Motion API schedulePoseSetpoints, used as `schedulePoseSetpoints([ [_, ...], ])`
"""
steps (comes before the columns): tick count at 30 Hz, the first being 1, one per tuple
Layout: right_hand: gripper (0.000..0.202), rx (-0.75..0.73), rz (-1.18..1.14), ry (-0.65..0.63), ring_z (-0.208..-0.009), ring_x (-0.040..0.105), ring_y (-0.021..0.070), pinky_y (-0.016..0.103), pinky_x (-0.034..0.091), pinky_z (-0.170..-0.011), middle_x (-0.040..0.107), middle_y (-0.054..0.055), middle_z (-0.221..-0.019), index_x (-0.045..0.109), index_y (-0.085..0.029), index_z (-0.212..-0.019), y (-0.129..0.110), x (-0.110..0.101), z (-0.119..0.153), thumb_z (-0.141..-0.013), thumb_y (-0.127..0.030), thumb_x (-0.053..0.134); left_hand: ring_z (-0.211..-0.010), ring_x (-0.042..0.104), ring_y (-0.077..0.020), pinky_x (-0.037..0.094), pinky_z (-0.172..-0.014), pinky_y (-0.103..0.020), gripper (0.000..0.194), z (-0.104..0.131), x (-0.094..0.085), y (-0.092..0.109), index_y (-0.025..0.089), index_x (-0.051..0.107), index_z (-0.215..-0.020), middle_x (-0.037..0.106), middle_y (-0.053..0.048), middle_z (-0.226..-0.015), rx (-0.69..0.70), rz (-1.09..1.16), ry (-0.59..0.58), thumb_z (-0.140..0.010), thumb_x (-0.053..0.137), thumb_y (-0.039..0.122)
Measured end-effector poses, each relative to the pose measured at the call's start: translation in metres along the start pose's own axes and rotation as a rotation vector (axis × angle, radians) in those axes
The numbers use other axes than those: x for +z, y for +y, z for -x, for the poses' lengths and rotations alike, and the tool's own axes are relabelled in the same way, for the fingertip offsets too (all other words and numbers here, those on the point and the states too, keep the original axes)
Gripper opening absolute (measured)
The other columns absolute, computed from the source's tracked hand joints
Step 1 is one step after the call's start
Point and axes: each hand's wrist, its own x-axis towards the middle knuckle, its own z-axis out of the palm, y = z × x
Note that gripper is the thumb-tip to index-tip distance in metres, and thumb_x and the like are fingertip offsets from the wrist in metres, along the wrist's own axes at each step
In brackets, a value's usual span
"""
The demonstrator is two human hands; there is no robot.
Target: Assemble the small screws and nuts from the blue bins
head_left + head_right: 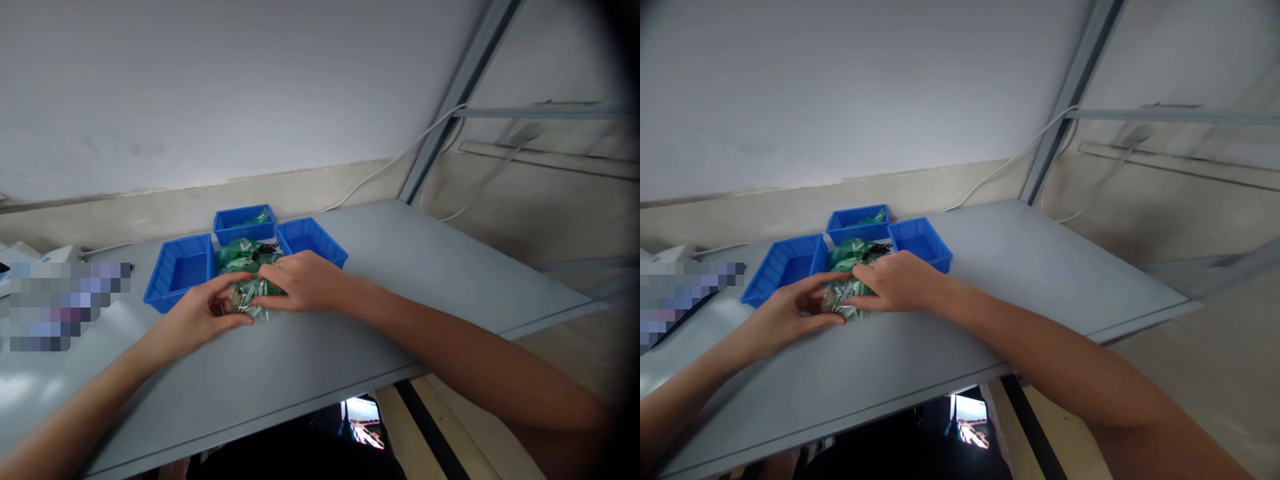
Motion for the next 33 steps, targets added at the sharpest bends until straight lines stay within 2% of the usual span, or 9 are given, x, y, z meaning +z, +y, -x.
schedulePoseSetpoints([
  [5, 0.032, 0.001, -0.171, -0.056, -0.049, 0.041, 0.0092, 0.025, 0.020, -0.047, 0.049, -0.002, -0.055, 0.049, -0.017, -0.071, 0.000, -0.003, -0.002, -0.089, -0.042, 0.040, -0.053, 0.049, -0.0113, 0.042, -0.050, -0.021, 0.036, -0.001, 0.004, -0.003, 0.020, 0.052, -0.106, 0.048, 0.006, -0.059, 0.003, -0.028, -0.038, -0.075, 0.061, 0.038],
  [8, 0.035, 0.035, -0.418, -0.167, -0.051, 0.044, 0.0080, 0.022, 0.025, -0.049, 0.052, -0.003, -0.057, 0.046, -0.017, -0.067, -0.001, -0.009, -0.002, -0.086, -0.046, 0.043, -0.051, 0.047, -0.0101, 0.039, -0.048, -0.020, 0.024, 0.000, 0.004, -0.005, 0.019, 0.052, -0.093, 0.049, 0.006, -0.058, -0.025, -0.038, -0.091, -0.079, 0.056, 0.038],
  [11, 0.035, 0.053, -0.590, -0.280, -0.056, 0.050, 0.0085, 0.021, 0.030, -0.052, 0.057, -0.003, -0.062, 0.046, -0.017, -0.067, -0.001, -0.015, -0.002, -0.079, -0.049, 0.053, -0.052, 0.048, -0.0095, 0.036, -0.046, -0.018, 0.023, 0.002, 0.002, -0.005, 0.019, 0.050, -0.086, 0.052, 0.006, -0.060, -0.067, -0.088, -0.152, -0.080, 0.055, 0.041],
  [18, 0.022, 0.090, -0.562, -0.466, -0.066, 0.054, 0.0120, 0.022, 0.034, -0.055, 0.060, 0.000, -0.071, 0.052, -0.017, -0.076, 0.003, -0.007, -0.001, -0.076, -0.039, 0.056, -0.052, 0.049, -0.0100, 0.037, -0.049, -0.019, 0.023, 0.003, 0.003, -0.001, 0.020, 0.055, -0.089, 0.056, 0.005, -0.058, -0.044, -0.192, -0.191, -0.085, 0.048, 0.042],
  [21, 0.019, 0.103, -0.493, -0.461, -0.063, 0.051, 0.0121, 0.022, 0.033, -0.052, 0.057, 0.000, -0.069, 0.052, -0.018, -0.076, 0.003, -0.001, -0.001, -0.078, -0.036, 0.052, -0.052, 0.050, -0.0100, 0.036, -0.048, -0.019, 0.020, 0.003, 0.003, 0.001, 0.020, 0.055, -0.087, 0.058, 0.005, -0.061, -0.009, -0.264, -0.166, -0.085, 0.049, 0.039],
  [27, 0.011, 0.059, -0.345, -0.357, -0.055, 0.042, 0.0105, 0.023, 0.026, -0.048, 0.047, -0.001, -0.060, 0.048, -0.018, -0.071, -0.004, 0.002, 0.000, -0.080, -0.023, 0.044, -0.062, 0.056, -0.0118, 0.038, -0.055, -0.021, 0.018, 0.002, 0.005, 0.000, 0.019, 0.056, -0.084, 0.060, 0.002, -0.071, 0.134, -0.425, -0.104, -0.088, 0.047, 0.035],
  [30, 0.010, 0.013, -0.262, -0.312, -0.054, 0.039, 0.0106, 0.024, 0.024, -0.049, 0.046, -0.001, -0.059, 0.047, -0.018, -0.068, -0.005, 0.003, 0.000, -0.077, -0.017, 0.043, -0.067, 0.057, -0.0116, 0.040, -0.059, -0.020, 0.018, 0.002, 0.005, -0.003, 0.019, 0.057, -0.083, 0.061, 0.002, -0.076, 0.228, -0.417, -0.068, -0.089, 0.047, 0.033],
  [33, 0.009, 0.000, -0.226, -0.314, -0.055, 0.041, 0.0108, 0.024, 0.025, -0.051, 0.048, -0.001, -0.059, 0.046, -0.017, -0.068, -0.004, 0.004, 0.001, -0.076, -0.018, 0.044, -0.069, 0.056, -0.0109, 0.041, -0.062, -0.020, 0.016, 0.002, 0.005, -0.007, 0.019, 0.059, -0.082, 0.060, 0.002, -0.077, 0.293, -0.392, -0.034, -0.088, 0.050, 0.031],
])
